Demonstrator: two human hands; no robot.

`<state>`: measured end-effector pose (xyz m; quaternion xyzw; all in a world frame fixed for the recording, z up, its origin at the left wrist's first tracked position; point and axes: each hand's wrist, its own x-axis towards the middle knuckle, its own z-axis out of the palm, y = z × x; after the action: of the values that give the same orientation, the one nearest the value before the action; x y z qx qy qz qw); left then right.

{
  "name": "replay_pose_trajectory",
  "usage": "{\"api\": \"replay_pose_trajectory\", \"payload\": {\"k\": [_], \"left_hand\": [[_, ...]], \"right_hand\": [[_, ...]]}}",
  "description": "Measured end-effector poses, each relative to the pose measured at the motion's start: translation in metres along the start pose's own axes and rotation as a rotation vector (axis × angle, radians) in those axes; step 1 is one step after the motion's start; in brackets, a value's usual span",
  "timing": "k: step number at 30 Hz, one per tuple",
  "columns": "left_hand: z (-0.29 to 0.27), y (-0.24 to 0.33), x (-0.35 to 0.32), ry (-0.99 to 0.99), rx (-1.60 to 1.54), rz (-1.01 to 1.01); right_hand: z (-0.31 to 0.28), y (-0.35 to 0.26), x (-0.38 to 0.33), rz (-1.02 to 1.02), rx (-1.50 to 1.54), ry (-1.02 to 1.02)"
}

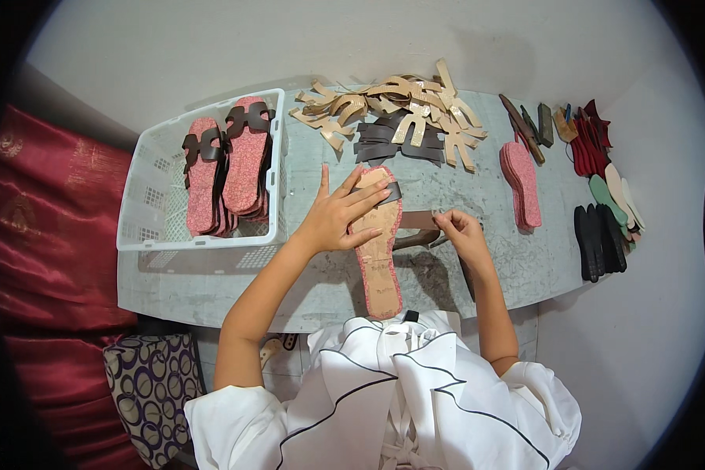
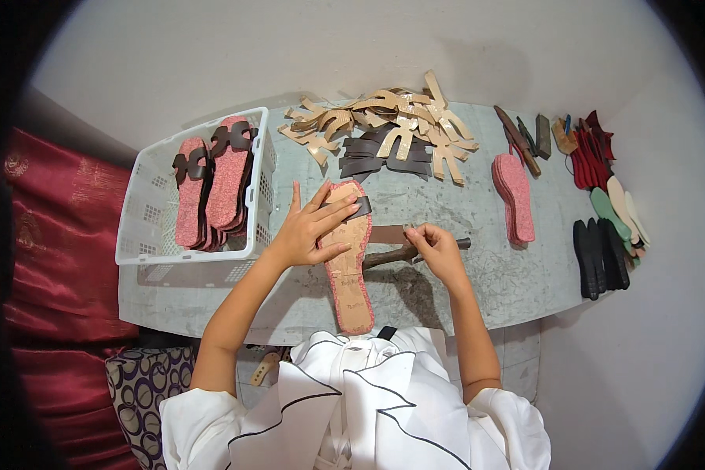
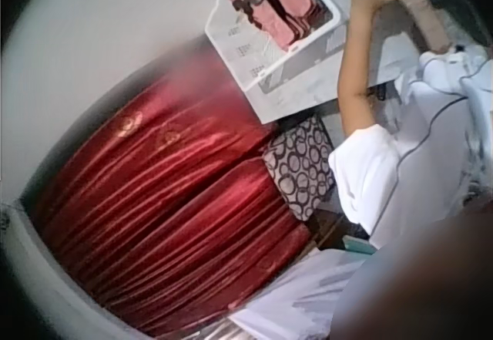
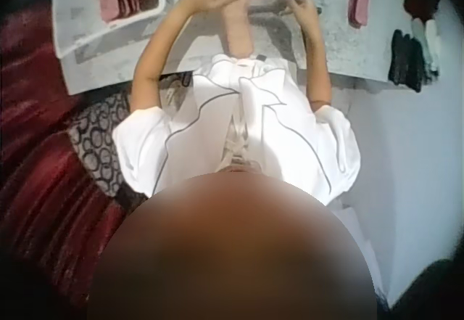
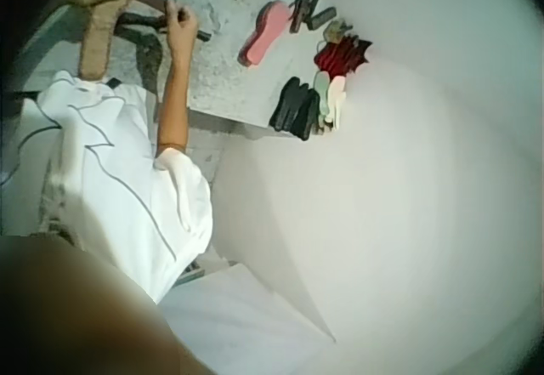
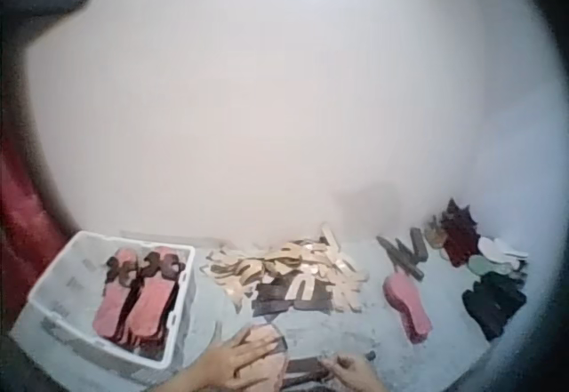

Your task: Manually assemble shoe components by attaching upper straps to a sole and using a hammer to secure them.

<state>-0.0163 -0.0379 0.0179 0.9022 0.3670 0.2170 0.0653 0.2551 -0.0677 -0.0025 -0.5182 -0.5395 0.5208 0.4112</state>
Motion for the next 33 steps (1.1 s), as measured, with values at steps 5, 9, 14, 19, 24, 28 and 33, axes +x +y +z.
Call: {"api": "replay_pose_trajectory", "payload": {"k": [5, 9, 14, 19, 24, 28, 33], "left_hand": [[0.003, -0.002, 0.0, 0.009, -0.016, 0.0], [0.003, -0.002, -0.001, 0.025, -0.018, 0.0], [0.002, -0.003, 0.001, 0.022, -0.015, 0.011], [0.005, -0.005, -0.001, 0.032, -0.007, 0.021], [0.003, -0.004, 0.0, 0.024, -0.026, 0.02], [0.005, -0.006, 0.001, 0.018, -0.076, 0.022], [0.006, -0.006, 0.0, 0.018, -0.102, 0.027]], "right_hand": [[0.001, -0.008, -0.004, 0.006, 0.071, -0.01], [0.005, -0.021, -0.008, -0.036, 0.088, -0.021], [0.014, -0.024, -0.006, -0.147, 0.088, -0.076], [0.035, -0.04, -0.003, -0.109, 0.233, -0.213], [0.046, -0.034, 0.011, -0.199, 0.268, -0.296], [0.047, -0.033, 0.02, -0.203, 0.211, -0.383], [0.051, -0.039, 0.024, -0.174, 0.107, -0.443]]}}
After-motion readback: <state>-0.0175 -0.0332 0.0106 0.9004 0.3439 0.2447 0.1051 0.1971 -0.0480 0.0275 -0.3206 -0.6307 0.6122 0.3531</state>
